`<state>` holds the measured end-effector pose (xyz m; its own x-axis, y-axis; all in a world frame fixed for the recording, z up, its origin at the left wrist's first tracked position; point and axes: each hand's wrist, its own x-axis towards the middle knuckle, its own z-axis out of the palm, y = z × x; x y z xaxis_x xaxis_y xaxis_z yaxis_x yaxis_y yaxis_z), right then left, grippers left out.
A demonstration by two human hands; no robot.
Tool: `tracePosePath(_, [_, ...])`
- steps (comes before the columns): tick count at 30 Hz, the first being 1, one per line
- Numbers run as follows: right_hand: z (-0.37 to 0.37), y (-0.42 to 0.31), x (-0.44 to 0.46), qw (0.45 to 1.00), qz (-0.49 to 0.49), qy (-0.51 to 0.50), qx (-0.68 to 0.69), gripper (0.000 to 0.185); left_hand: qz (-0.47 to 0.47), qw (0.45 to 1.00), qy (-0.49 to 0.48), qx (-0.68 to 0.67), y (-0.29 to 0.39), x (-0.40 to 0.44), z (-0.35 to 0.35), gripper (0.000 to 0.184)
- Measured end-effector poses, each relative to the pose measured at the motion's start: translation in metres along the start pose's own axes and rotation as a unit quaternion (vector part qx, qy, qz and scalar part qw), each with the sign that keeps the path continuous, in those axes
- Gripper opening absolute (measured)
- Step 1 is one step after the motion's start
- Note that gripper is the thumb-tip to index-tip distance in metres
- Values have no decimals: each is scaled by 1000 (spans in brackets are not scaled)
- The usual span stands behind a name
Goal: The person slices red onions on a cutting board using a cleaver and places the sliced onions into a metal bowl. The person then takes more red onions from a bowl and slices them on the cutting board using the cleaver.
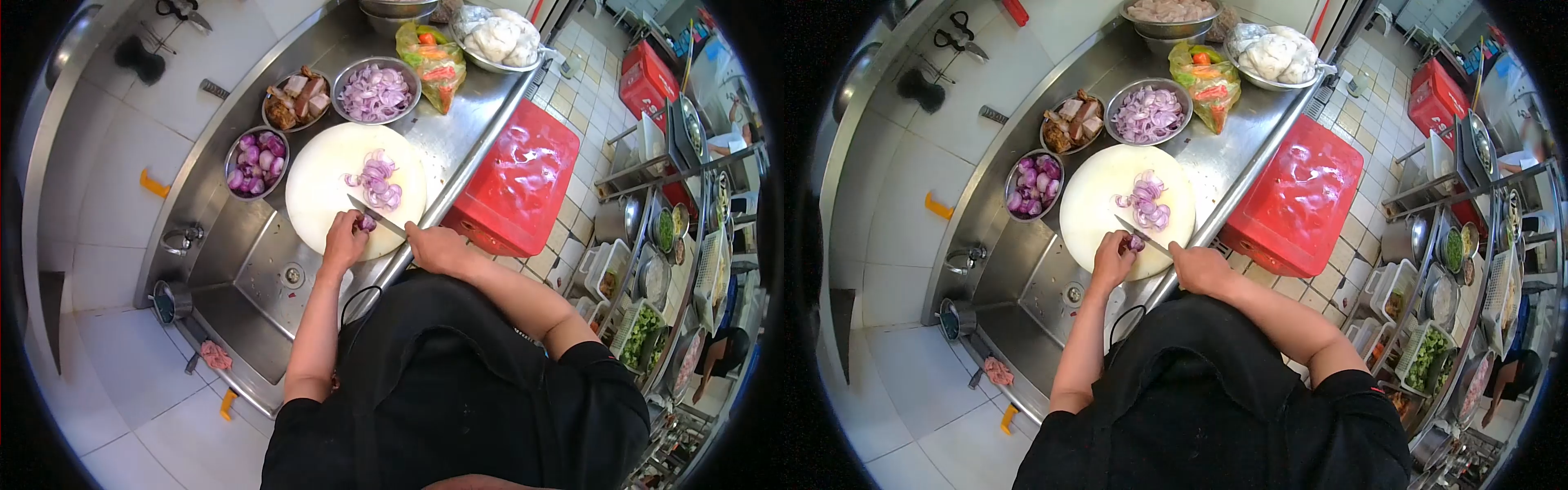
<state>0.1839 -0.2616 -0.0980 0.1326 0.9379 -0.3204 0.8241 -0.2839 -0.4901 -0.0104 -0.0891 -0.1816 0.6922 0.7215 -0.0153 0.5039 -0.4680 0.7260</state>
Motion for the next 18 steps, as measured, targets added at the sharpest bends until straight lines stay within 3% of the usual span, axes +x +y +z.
tracePosePath(7, [-28,-21,-16,1000,-16,-4,-22,26,12,999,32,2,0,-1,9,32])
tracePosePath(18, [-6,-7,-6,999,-41,-3,-26,31,-2,999,41,-2,4,-7,9,33])
